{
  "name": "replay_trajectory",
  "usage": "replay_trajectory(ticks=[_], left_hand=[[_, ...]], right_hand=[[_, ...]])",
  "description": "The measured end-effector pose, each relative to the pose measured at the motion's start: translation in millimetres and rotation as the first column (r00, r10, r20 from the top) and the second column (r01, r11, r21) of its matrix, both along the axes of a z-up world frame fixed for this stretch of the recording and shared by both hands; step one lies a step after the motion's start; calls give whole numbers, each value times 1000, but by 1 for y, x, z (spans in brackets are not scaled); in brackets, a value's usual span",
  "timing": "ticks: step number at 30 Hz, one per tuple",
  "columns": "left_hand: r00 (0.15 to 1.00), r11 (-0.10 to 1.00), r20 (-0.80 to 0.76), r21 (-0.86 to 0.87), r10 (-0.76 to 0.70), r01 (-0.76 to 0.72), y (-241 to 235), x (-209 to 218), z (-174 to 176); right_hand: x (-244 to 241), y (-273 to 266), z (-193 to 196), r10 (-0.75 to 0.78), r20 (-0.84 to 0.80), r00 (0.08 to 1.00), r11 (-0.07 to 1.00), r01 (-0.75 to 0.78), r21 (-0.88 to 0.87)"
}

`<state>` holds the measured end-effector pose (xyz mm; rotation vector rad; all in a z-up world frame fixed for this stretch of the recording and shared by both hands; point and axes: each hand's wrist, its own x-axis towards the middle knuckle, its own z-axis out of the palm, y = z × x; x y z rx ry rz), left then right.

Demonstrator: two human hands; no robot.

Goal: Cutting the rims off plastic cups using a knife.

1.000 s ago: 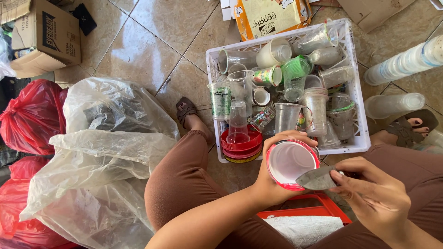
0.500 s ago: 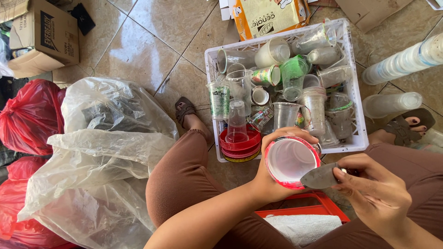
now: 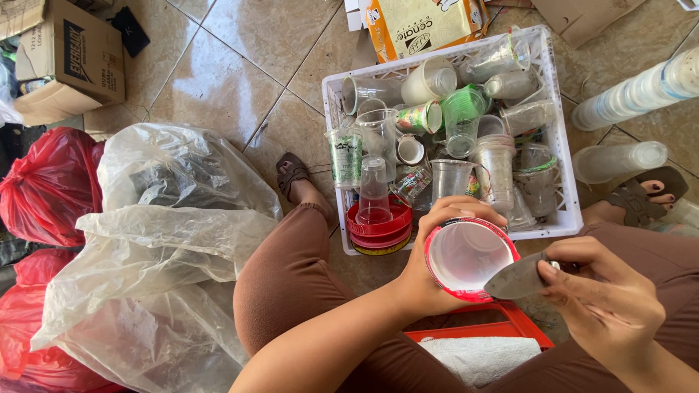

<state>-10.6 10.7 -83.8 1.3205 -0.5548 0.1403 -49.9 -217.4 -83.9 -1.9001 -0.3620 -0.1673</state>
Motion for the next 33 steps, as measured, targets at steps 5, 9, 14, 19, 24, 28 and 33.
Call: replay_trajectory(ticks=[5,9,14,19,24,28,33], left_hand=[[1000,999,-6,51,7,-7,-1,-1,-4],[1000,992,-31,124,4,0,-1,-2,-7],[999,996,-43,82,-19,23,-2,-3,-7],[1000,1000,2,12,-22,22,-1,-2,-8],[1000,1000,19,14,-10,10,1,2,-5],[999,962,-23,268,-45,50,1,-1,-5],[1000,964,2,265,-22,21,3,1,-7]], right_hand=[[-1,-3,-3,-14,10,1000,1000,14,-24],[0,-2,0,1,29,1000,1000,0,-30],[0,-2,1,-4,-5,1000,1000,4,-14],[1,2,5,-1,-20,1000,1000,1,-16],[1,2,5,0,-11,1000,1000,0,-19],[2,-1,4,14,-31,999,1000,-14,10],[-2,-4,-1,-41,-157,987,988,63,138]])
